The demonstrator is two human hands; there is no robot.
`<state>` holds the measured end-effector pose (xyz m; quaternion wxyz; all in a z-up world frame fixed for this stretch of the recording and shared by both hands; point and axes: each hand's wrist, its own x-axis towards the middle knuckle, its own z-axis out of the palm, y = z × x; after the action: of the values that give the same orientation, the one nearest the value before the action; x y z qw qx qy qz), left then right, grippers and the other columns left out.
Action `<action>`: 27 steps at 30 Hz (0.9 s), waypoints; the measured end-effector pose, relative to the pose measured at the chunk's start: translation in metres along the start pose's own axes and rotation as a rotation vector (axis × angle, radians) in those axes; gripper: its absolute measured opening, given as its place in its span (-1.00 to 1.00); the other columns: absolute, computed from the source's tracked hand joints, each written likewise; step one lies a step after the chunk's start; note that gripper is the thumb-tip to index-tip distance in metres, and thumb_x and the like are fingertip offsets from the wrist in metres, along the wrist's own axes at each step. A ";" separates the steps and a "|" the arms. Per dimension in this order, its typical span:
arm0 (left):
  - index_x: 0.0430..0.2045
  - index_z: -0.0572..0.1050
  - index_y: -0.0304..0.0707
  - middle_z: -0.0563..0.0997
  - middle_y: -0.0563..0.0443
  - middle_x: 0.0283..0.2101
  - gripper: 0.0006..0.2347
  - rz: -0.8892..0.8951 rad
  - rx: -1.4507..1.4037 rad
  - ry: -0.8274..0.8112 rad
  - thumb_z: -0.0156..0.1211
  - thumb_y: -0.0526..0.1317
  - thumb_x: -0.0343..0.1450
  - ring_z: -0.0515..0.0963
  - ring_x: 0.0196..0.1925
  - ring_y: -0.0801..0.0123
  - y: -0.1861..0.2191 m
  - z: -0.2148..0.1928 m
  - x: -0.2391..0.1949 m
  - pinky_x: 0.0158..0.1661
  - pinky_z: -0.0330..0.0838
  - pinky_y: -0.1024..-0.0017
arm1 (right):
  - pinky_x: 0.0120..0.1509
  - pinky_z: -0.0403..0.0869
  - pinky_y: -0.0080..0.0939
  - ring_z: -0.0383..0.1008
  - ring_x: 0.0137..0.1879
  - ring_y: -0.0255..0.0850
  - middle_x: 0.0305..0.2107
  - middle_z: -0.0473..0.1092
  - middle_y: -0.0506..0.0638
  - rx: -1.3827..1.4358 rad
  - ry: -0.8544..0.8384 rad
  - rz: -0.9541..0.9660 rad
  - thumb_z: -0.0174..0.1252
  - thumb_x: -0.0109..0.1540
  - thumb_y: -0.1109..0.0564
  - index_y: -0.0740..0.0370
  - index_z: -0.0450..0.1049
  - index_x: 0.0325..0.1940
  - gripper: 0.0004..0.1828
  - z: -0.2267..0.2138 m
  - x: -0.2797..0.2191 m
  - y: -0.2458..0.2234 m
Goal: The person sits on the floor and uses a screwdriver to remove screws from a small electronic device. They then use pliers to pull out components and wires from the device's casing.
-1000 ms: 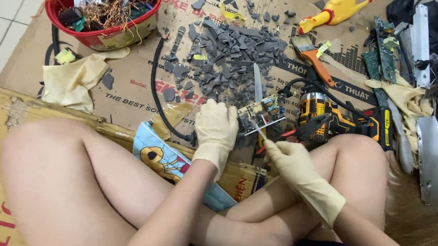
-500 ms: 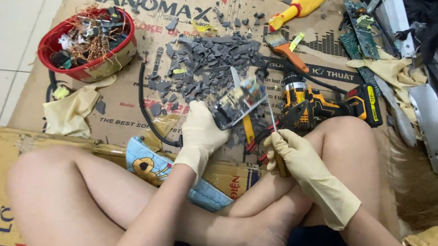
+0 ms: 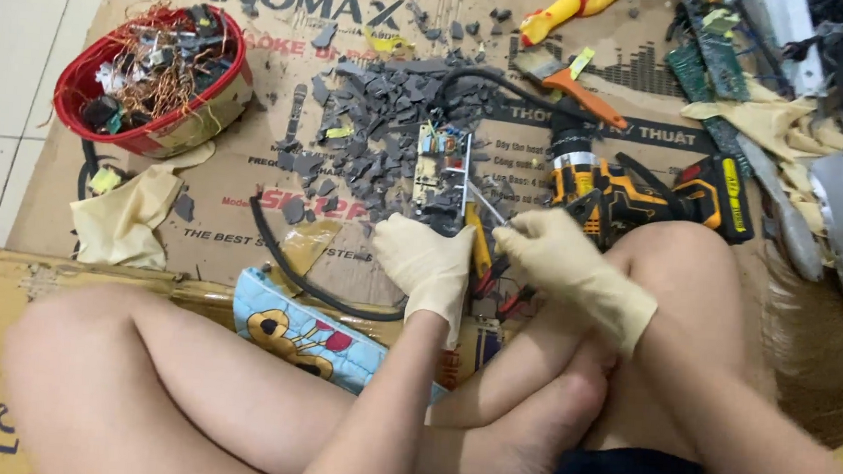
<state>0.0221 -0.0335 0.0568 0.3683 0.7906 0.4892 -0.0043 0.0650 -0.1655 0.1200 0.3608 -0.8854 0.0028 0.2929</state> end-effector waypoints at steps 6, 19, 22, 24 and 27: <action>-0.16 0.44 -0.31 0.49 -0.18 -0.06 -0.23 0.208 0.210 -0.009 0.54 0.23 -0.10 0.53 0.07 0.00 -0.012 -0.001 0.010 0.06 0.46 0.09 | -0.58 0.35 -0.22 0.31 -0.68 -0.21 -0.79 0.38 0.03 -0.444 -0.201 0.129 0.08 0.30 -0.05 0.22 0.65 -0.45 -0.60 -0.010 0.035 -0.027; -0.30 0.38 -0.29 0.42 -0.15 -0.20 -0.29 0.387 0.187 0.203 0.36 0.36 -0.02 0.48 -0.06 -0.04 -0.033 0.032 0.018 -0.02 0.38 0.05 | -0.60 0.37 -0.21 0.32 -0.72 -0.23 -0.77 0.40 -0.01 -0.735 -0.281 0.124 0.02 0.31 -0.15 0.23 0.58 -0.57 -0.46 -0.008 0.065 -0.064; -0.28 0.38 -0.28 0.41 -0.12 -0.20 -0.28 0.388 0.198 0.195 0.35 0.35 -0.03 0.48 -0.08 -0.01 -0.034 0.030 0.018 -0.05 0.39 0.04 | -0.54 0.31 -0.31 0.23 -0.63 -0.26 -0.61 0.32 0.05 -0.632 -0.415 0.352 -0.16 0.38 -0.07 0.39 0.51 -0.40 -0.46 -0.010 0.037 -0.099; -0.28 0.39 -0.29 0.41 -0.12 -0.21 -0.30 0.395 0.187 0.206 0.38 0.30 -0.04 0.47 -0.11 -0.01 -0.032 0.031 0.018 -0.06 0.38 0.05 | -0.63 0.20 -0.36 0.10 -0.70 -0.34 -0.72 0.18 -0.13 -0.483 -0.503 0.449 -0.13 0.42 -0.19 0.23 0.43 -0.47 -0.44 -0.007 0.042 -0.095; -0.28 0.38 -0.30 0.40 -0.14 -0.21 -0.28 0.398 0.188 0.197 0.37 0.32 -0.05 0.45 -0.11 -0.02 -0.033 0.032 0.019 -0.05 0.37 0.07 | -0.59 0.23 -0.29 0.16 -0.67 -0.28 -0.68 0.21 -0.11 -0.471 -0.451 0.505 -0.20 0.44 -0.23 0.16 0.38 -0.40 -0.46 0.011 0.050 -0.090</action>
<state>0.0174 -0.0293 0.0078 0.2370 0.8988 0.3550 0.0998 0.1206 -0.0815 0.1456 0.0564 -0.8289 0.0738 0.5516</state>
